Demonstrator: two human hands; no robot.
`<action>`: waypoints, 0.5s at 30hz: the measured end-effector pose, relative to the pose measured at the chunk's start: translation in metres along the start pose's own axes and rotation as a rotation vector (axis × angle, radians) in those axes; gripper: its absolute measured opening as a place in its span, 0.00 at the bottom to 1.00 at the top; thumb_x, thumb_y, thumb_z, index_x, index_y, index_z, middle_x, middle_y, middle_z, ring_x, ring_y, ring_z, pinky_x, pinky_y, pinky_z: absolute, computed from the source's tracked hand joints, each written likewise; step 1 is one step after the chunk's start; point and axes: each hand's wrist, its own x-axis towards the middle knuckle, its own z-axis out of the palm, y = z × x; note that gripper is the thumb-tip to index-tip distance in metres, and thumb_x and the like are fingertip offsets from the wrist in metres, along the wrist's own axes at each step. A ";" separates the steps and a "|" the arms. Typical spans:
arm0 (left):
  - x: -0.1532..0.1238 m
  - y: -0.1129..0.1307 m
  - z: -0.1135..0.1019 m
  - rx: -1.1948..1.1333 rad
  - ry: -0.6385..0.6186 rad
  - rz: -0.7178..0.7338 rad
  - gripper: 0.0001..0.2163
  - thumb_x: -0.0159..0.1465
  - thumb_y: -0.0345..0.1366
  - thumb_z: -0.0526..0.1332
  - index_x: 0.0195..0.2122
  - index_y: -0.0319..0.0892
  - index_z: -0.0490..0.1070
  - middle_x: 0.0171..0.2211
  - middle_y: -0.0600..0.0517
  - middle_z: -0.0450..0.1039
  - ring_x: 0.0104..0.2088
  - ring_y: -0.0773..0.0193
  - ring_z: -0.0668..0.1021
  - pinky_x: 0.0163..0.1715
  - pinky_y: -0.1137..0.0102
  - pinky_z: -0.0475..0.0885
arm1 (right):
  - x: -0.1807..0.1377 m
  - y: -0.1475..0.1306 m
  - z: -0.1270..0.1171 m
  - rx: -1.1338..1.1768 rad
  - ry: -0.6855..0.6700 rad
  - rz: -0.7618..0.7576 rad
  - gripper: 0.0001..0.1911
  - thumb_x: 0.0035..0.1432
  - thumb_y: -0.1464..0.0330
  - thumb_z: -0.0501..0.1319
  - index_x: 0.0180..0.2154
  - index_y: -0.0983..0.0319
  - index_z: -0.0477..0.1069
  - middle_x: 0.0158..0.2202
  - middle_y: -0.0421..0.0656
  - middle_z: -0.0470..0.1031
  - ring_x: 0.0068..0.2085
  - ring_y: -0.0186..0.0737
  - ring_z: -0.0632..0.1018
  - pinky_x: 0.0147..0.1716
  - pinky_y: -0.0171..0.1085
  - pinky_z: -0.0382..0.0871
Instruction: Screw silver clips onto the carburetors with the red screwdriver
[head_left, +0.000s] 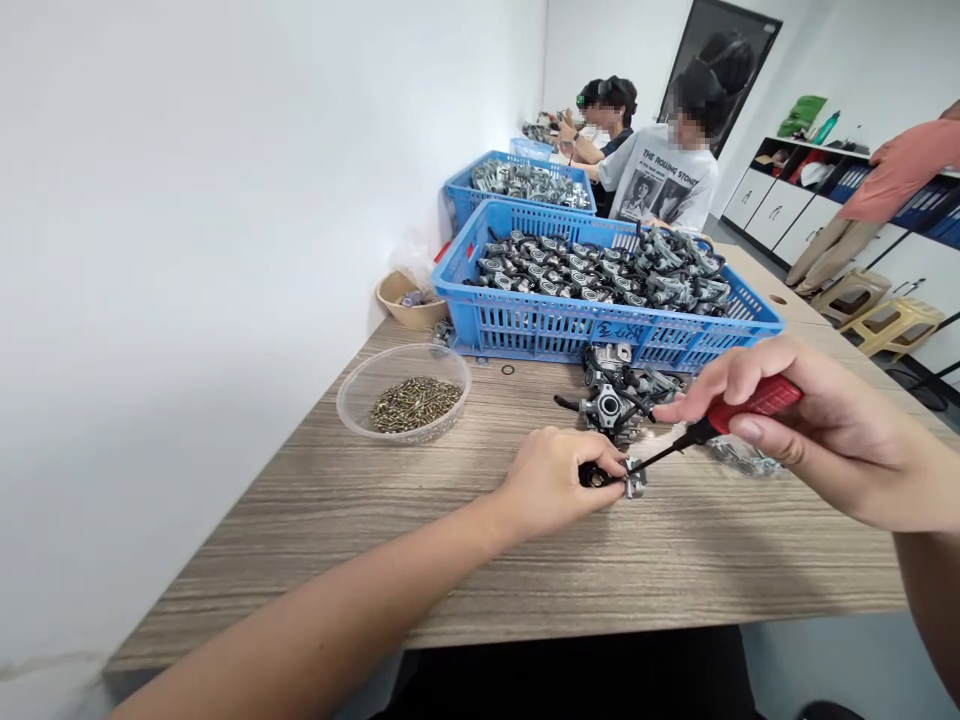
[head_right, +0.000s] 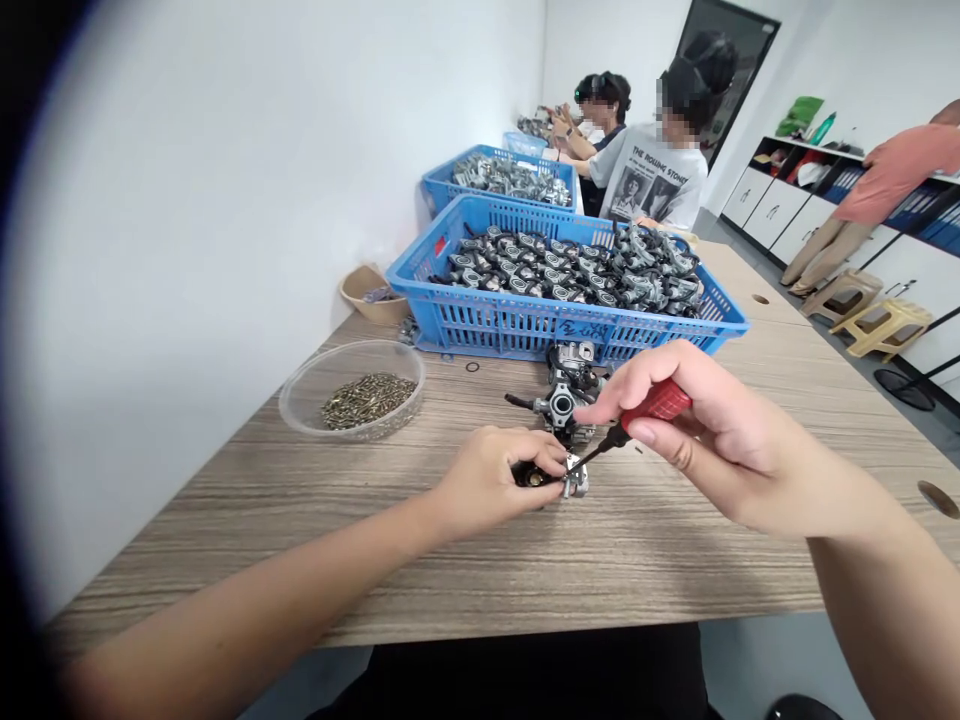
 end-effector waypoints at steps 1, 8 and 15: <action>0.000 0.000 0.000 0.002 -0.002 0.006 0.06 0.60 0.31 0.79 0.35 0.49 0.87 0.43 0.56 0.91 0.45 0.57 0.91 0.50 0.66 0.83 | 0.004 0.004 0.008 0.108 0.064 -0.004 0.08 0.77 0.70 0.62 0.51 0.52 0.66 0.47 0.44 0.81 0.49 0.47 0.87 0.46 0.47 0.87; -0.002 -0.002 -0.002 0.040 -0.021 0.060 0.05 0.61 0.32 0.78 0.36 0.49 0.86 0.43 0.57 0.91 0.45 0.57 0.91 0.50 0.66 0.83 | 0.034 0.016 0.071 0.492 0.569 -0.086 0.11 0.78 0.65 0.62 0.44 0.51 0.59 0.25 0.28 0.60 0.20 0.31 0.61 0.27 0.39 0.81; -0.001 0.001 -0.006 -0.006 -0.032 0.003 0.05 0.60 0.31 0.78 0.34 0.48 0.85 0.43 0.57 0.91 0.43 0.58 0.90 0.46 0.68 0.81 | 0.049 0.016 0.076 0.549 0.508 -0.112 0.12 0.79 0.61 0.60 0.45 0.49 0.54 0.22 0.26 0.55 0.15 0.31 0.55 0.14 0.33 0.72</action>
